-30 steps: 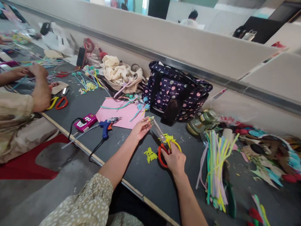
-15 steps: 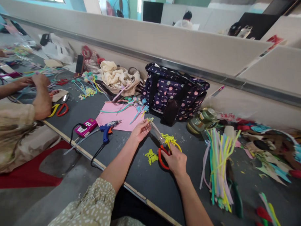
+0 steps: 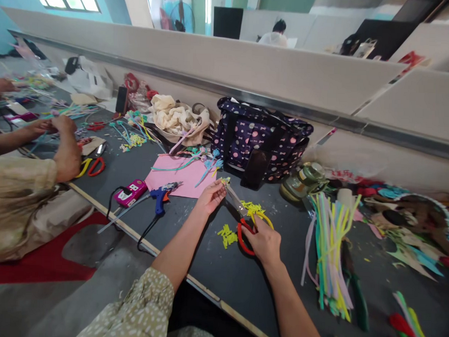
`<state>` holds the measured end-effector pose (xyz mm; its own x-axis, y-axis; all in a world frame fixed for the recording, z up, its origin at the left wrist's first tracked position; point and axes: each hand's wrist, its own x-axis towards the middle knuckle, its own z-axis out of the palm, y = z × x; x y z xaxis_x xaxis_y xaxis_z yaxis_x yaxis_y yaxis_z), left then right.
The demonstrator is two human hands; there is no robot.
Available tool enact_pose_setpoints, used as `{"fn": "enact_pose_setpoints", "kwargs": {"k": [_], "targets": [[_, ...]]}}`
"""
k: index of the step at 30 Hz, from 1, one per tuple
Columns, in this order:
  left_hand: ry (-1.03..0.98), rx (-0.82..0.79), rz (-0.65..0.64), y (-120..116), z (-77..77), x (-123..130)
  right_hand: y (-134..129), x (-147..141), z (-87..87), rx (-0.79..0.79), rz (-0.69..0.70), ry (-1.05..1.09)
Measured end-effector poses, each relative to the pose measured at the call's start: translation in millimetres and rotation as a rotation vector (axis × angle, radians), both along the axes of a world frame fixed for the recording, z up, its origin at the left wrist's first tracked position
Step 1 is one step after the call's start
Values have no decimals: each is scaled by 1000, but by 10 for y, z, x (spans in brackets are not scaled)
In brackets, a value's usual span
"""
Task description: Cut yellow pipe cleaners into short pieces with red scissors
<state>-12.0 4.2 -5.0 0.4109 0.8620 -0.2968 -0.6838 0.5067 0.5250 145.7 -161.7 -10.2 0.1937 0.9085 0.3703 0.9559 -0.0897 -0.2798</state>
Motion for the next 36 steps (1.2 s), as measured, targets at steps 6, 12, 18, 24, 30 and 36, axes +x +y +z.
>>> {"fn": "enact_pose_setpoints", "kwargs": {"k": [6, 12, 18, 24, 30, 36], "targets": [[87, 53, 29, -16, 84, -3, -2, 8, -8, -6, -10, -15], [132, 141, 54, -26, 120, 3, 2, 3, 8, -5, -18, -3], [165, 146, 69, -25, 110, 4, -6, 6, 11, 37, -23, 22], [197, 182, 93, -35, 112, 17, -4, 4, 14, 19, -1, 10], [233, 212, 108, -39, 131, 20, -5, -10, 41, 15, -7, -17], [273, 216, 111, -63, 155, 20, -4, 18, -7, 7, -8, -47]]}}
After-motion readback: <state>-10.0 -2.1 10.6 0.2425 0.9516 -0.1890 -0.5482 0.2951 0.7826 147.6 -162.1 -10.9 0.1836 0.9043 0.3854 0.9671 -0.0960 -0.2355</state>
